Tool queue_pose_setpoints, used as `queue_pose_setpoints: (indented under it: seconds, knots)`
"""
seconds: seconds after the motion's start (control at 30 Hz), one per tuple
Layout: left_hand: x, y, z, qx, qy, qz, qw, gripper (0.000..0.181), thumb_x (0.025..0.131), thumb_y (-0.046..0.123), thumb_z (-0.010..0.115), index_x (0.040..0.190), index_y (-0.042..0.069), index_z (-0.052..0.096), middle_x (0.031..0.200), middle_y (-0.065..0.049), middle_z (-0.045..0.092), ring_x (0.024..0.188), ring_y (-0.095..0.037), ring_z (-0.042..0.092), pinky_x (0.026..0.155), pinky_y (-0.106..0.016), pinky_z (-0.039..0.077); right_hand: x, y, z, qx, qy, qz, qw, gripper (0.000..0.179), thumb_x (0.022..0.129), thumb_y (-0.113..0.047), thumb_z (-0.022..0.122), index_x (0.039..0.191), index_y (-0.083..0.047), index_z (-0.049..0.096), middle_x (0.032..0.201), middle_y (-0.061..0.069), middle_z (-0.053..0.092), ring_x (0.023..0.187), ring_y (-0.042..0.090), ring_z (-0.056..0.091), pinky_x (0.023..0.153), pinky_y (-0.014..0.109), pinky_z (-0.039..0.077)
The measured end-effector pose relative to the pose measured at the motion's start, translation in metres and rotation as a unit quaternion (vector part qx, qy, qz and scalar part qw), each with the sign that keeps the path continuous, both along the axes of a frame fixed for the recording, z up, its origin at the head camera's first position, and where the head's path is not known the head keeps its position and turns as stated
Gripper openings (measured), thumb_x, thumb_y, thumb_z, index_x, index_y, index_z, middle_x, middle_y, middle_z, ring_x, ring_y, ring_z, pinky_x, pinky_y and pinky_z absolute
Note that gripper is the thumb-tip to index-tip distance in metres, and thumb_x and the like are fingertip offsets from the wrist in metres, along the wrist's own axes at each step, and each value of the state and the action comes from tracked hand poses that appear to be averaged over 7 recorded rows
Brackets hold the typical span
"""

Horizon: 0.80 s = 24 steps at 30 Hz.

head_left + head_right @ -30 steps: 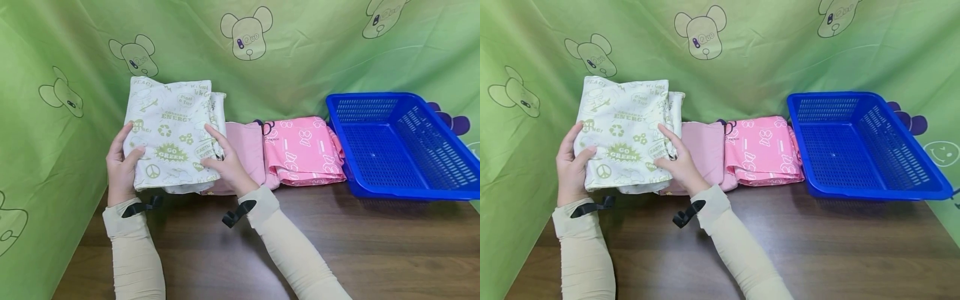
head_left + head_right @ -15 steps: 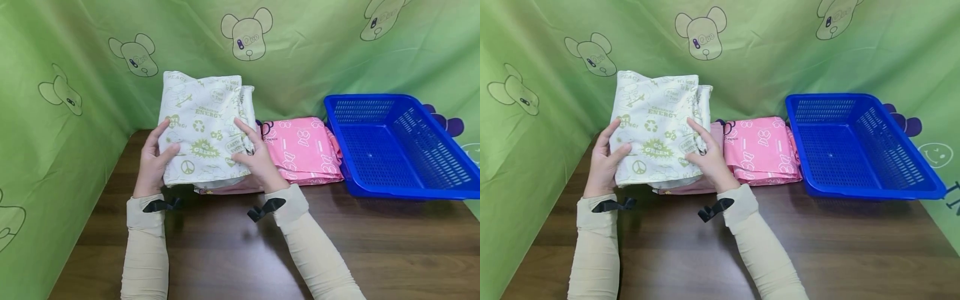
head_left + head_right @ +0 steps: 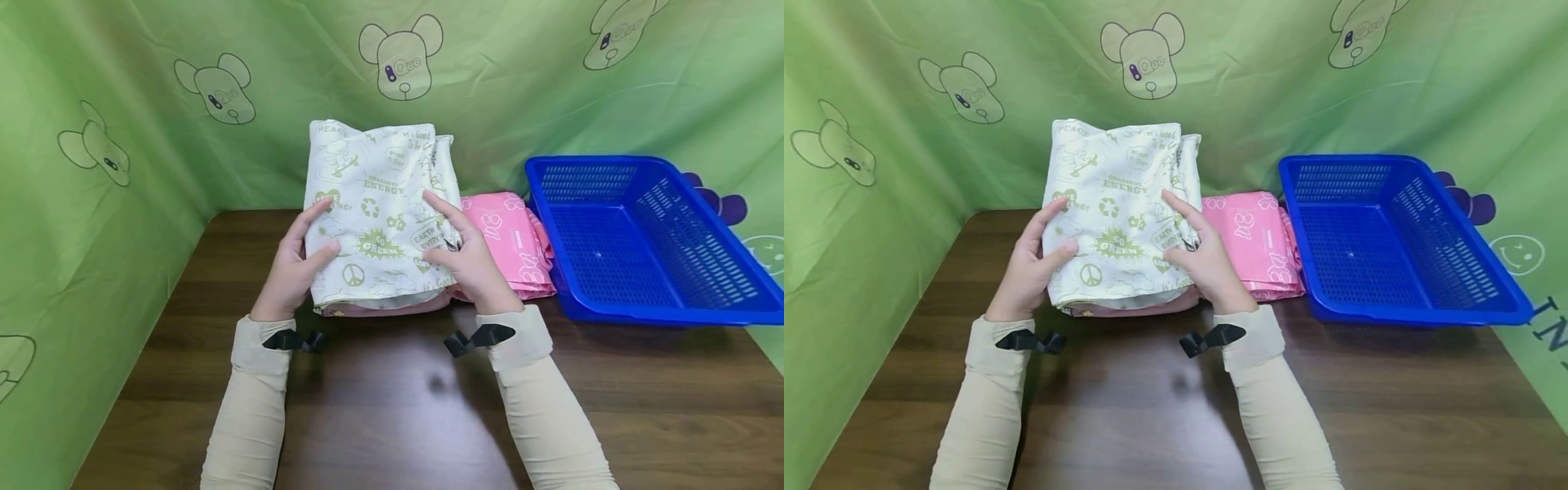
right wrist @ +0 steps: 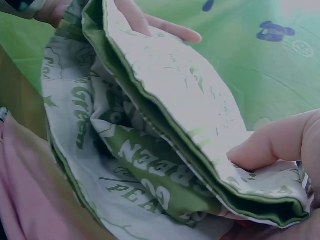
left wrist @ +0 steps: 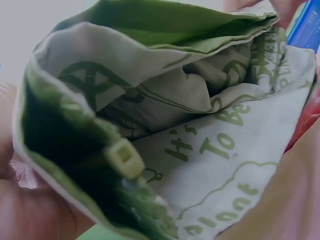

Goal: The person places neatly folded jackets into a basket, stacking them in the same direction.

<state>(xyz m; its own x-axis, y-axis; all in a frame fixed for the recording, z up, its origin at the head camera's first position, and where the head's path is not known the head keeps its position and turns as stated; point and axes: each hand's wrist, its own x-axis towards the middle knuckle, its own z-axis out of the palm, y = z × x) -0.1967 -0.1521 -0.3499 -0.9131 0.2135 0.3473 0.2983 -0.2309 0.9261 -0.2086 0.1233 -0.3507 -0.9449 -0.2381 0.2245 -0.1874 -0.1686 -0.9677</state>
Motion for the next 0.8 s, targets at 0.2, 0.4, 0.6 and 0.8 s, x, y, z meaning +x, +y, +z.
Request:
queue_pose_setpoints:
  seconds: [0.2,0.4,0.6,0.8]
  knots:
    - [-0.002,0.021,0.003,0.004,0.007,-0.035,0.9994,0.067,0.098,-0.005,0.057,0.157,0.02,0.039,0.159,0.001,0.033,0.117,-0.025,0.056,0.083,-0.03,0.058,0.004,0.02,0.004,0.011,0.017,-0.032,0.9993,0.086,0.08,0.023,0.057,0.153,-0.022,0.048,0.151,0.005,0.042,0.109,0.019,0.058,0.075,0.023,0.057]
    - [-0.005,0.046,0.007,0.014,0.021,-0.041,0.9988,0.067,0.097,-0.007,0.058,0.157,0.017,0.038,0.158,0.006,0.031,0.116,-0.021,0.056,0.087,-0.028,0.056,0.01,0.041,0.015,-0.024,0.024,-0.046,0.9984,0.085,0.079,0.028,0.055,0.15,-0.019,0.052,0.139,0.01,0.052,0.104,0.019,0.06,0.073,0.022,0.058]
    - [-0.004,0.076,0.014,0.031,0.0,-0.086,0.9958,0.072,0.096,-0.007,0.059,0.157,0.024,0.038,0.159,0.004,0.035,0.117,-0.023,0.059,0.087,-0.034,0.058,0.018,0.07,0.029,-0.007,0.051,-0.094,0.9943,0.083,0.075,0.028,0.057,0.146,-0.015,0.057,0.149,0.007,0.047,0.11,0.014,0.057,0.071,0.019,0.056]
    - [-0.009,0.105,0.023,0.032,-0.006,-0.142,0.9894,0.078,0.093,-0.009,0.06,0.158,0.027,0.036,0.155,-0.004,0.039,0.117,-0.027,0.06,0.088,-0.041,0.058,0.026,0.102,0.043,-0.04,0.049,-0.112,0.9917,0.081,0.076,0.032,0.055,0.143,-0.012,0.059,0.133,0.009,0.057,0.101,0.015,0.062,0.067,0.021,0.057]
